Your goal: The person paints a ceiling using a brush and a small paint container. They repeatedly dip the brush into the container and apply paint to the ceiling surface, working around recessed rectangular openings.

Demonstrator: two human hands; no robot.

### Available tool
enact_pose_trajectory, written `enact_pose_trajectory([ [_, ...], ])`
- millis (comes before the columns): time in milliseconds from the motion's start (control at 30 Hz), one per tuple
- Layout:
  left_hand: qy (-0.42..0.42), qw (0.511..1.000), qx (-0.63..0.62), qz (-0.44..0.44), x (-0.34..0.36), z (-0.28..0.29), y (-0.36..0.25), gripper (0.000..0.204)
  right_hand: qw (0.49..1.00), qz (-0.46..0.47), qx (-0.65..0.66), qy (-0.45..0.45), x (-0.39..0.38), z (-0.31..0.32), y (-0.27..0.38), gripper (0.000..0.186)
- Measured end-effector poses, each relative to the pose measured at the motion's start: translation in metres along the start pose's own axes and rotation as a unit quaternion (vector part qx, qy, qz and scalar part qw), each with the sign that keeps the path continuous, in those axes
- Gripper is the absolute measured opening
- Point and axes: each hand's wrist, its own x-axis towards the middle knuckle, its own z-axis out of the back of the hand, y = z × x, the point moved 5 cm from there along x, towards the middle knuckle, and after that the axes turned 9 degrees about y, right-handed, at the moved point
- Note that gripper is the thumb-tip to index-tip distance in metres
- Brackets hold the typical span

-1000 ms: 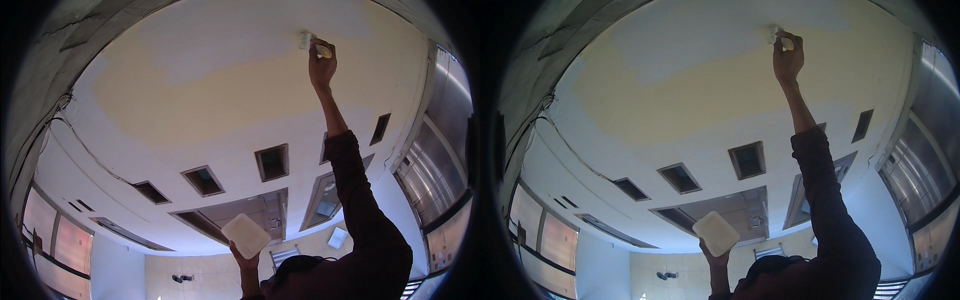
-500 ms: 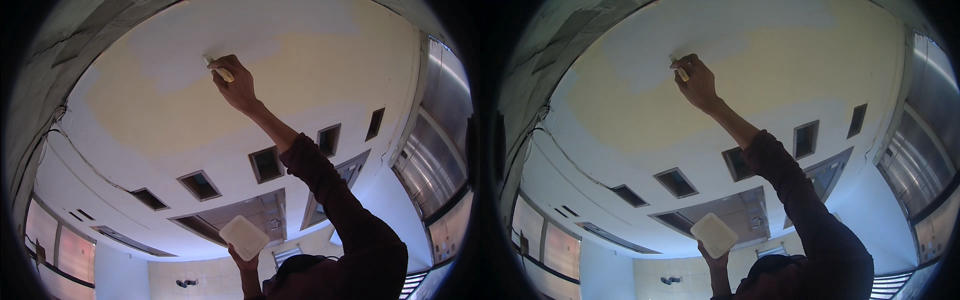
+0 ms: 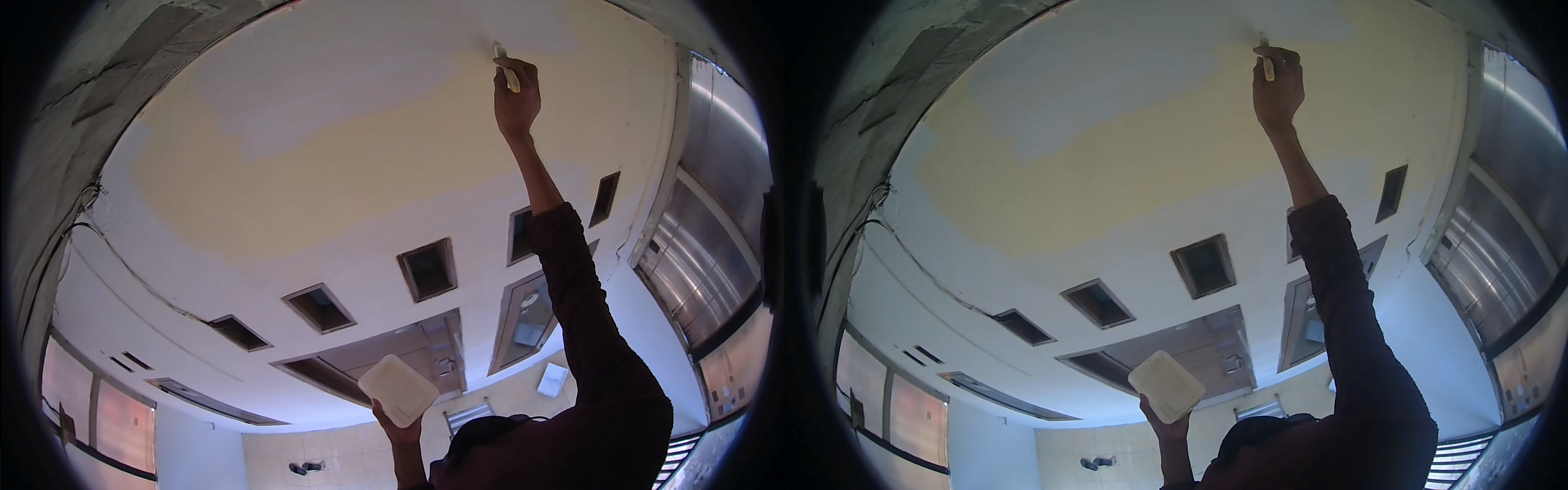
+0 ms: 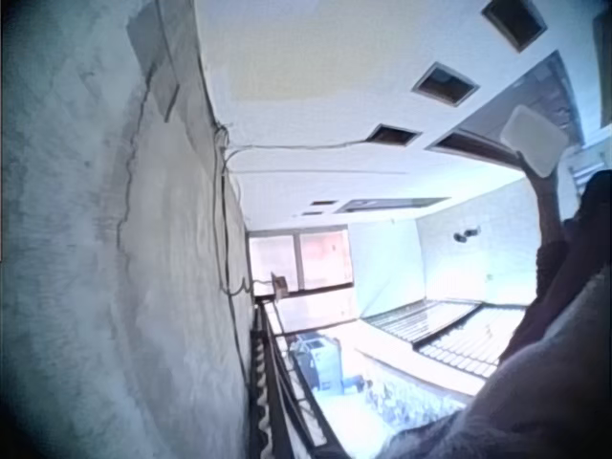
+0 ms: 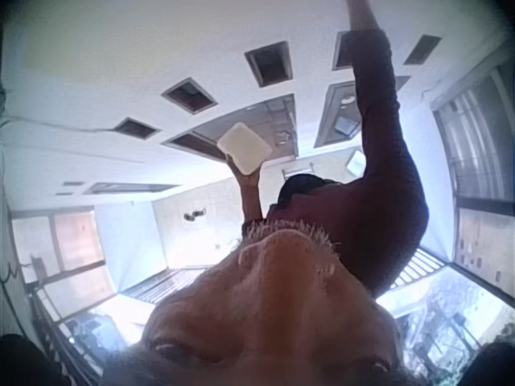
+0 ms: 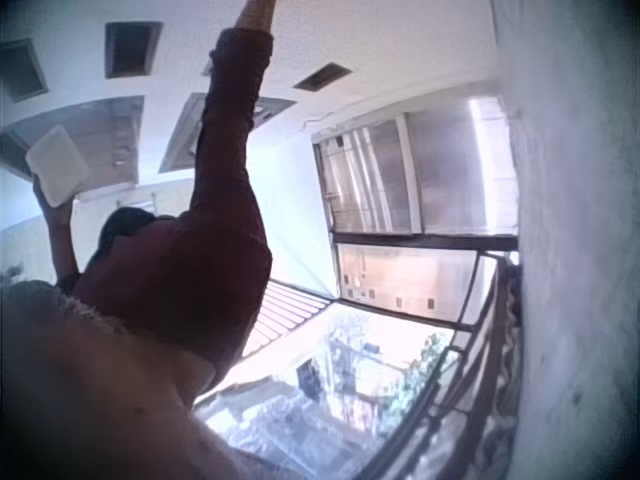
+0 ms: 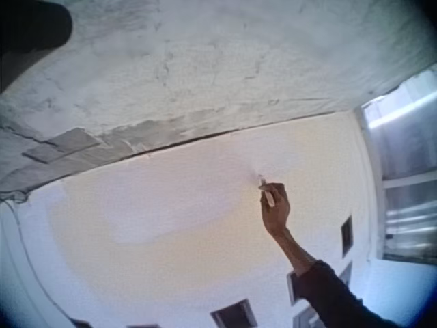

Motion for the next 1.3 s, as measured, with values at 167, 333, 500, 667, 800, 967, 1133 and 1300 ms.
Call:
enact_pose_trajectory([
  [167,-0.018,1.000,0.004,0.001,0.000,-0.009,0.002,0.077,0.985,0.095,-0.104,0.103,-0.028,-0.051,0.040,0.034],
  [333,-0.008,1.000,0.008,-0.004,0.004,-0.008,0.001,0.078,0.971,0.175,-0.029,0.163,-0.056,-0.065,0.099,0.029],
  [500,-0.015,1.000,0.006,-0.004,0.004,-0.007,0.000,0.075,0.960,0.059,0.227,0.155,-0.027,-0.056,0.076,0.016],
  [667,-0.048,0.999,0.001,-0.016,0.005,-0.032,-0.003,0.068,0.942,-0.163,0.286,0.072,0.015,-0.018,-0.017,0.020],
  [800,-0.013,1.000,-0.010,0.001,0.004,-0.012,-0.002,0.076,0.995,-0.047,0.087,0.005,0.017,0.008,-0.043,0.016],
  [967,-0.013,0.999,-0.051,0.002,0.002,0.005,0.003,0.070,0.997,0.020,-0.027,0.073,-0.017,-0.019,0.022,0.013],
  [1133,-0.044,0.998,-0.045,-0.027,-0.011,0.025,0.002,0.073,0.987,0.106,0.058,0.102,-0.068,-0.081,0.124,0.017],
  [1300,-0.057,0.997,-0.020,-0.057,-0.025,0.012,-0.013,0.074,0.971,0.135,0.147,0.134,-0.120,-0.148,0.240,0.017],
])
